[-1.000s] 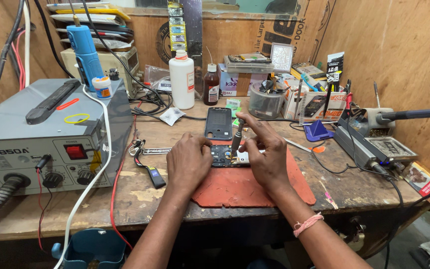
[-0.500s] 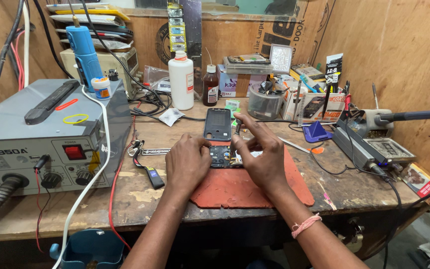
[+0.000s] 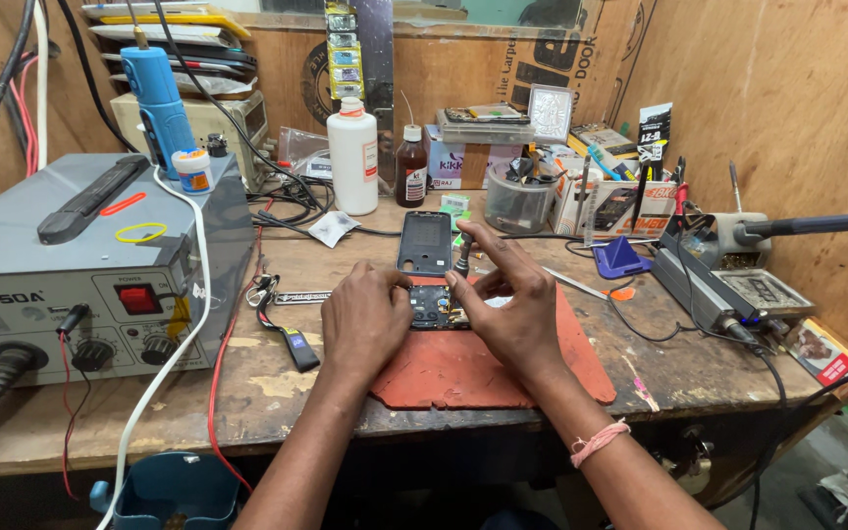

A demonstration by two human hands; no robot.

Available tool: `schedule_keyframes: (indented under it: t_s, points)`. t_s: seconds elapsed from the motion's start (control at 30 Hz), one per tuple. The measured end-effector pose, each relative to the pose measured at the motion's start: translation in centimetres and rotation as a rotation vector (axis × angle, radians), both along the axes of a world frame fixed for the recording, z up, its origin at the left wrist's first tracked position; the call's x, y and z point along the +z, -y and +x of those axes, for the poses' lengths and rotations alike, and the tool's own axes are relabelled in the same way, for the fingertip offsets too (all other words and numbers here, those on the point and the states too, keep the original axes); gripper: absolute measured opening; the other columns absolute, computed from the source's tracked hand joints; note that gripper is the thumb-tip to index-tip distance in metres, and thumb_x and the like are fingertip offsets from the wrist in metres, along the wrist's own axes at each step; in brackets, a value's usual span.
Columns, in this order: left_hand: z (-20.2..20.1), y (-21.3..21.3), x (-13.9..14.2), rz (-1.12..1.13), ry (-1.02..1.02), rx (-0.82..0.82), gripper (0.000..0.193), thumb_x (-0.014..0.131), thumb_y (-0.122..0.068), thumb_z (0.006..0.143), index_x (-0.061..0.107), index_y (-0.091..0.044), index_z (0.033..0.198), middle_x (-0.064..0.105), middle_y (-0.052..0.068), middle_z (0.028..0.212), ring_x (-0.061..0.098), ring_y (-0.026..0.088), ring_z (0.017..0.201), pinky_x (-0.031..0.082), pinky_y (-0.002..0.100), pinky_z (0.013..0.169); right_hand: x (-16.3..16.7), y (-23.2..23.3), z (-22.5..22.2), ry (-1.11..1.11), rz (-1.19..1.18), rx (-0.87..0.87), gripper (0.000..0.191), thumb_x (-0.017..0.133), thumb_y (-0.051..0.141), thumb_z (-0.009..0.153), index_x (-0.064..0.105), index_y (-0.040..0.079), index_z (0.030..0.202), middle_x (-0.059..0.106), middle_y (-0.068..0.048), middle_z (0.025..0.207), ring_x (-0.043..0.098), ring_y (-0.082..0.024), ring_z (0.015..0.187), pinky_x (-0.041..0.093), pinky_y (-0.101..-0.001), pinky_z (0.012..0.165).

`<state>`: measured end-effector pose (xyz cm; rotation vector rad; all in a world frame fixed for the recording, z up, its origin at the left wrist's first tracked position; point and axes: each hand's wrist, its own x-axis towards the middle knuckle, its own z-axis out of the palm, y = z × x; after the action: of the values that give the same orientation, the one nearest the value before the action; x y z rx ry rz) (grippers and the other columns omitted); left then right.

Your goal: The person disassembles a smartphone by prying open the back cover and then uses a screwdriver to remove screws from the internal components. The back cover is set aside, and the internal circuit board is exposed.

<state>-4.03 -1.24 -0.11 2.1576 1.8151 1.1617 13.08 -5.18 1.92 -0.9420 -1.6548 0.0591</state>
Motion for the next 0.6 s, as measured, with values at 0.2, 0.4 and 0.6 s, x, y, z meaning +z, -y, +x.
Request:
schedule_keyframes:
  t_s: [0.2, 0.4, 0.6]
  points:
    - [0.0, -0.03, 0.04, -0.006, -0.002, 0.005, 0.022, 0.062, -0.019, 0.088, 0.081, -0.017, 0.099, 0.068, 0.014, 0.107, 0.069, 0.034, 0.096, 0.054, 0.048, 0.087, 0.11, 0.19, 0.2, -0.009, -0.011, 0.02, 0.06, 0.065, 0.001, 0.084, 0.064, 0.02, 0.141, 0.074, -0.005, 0.118, 0.074, -0.009, 0.068, 0.06, -0.0255, 0.063]
    - [0.04, -0.12, 0.0, -0.012, -0.007, 0.011, 0.022, 0.062, -0.019, 0.089, 0.08, -0.017, 0.1, 0.068, 0.014, 0.107, 0.069, 0.033, 0.096, 0.054, 0.048, 0.087, 0.33, 0.18, -0.09, 0.054, -0.01, -0.006, 0.067, 0.086, 0.015, 0.077, 0.061, 0.019, 0.139, 0.074, -0.005, 0.109, 0.071, -0.009, 0.062, 0.061, -0.0263, 0.059]
    - [0.02, -0.01, 0.07, -0.001, -0.004, 0.009, 0.022, 0.062, -0.019, 0.088, 0.081, -0.017, 0.099, 0.068, 0.014, 0.107, 0.069, 0.033, 0.096, 0.054, 0.047, 0.087, 0.14, 0.08, 0.03, 0.041, 0.003, -0.018, 0.067, 0.072, 0.002, 0.078, 0.061, 0.019, 0.142, 0.074, -0.006, 0.113, 0.073, -0.009, 0.067, 0.063, -0.0264, 0.066]
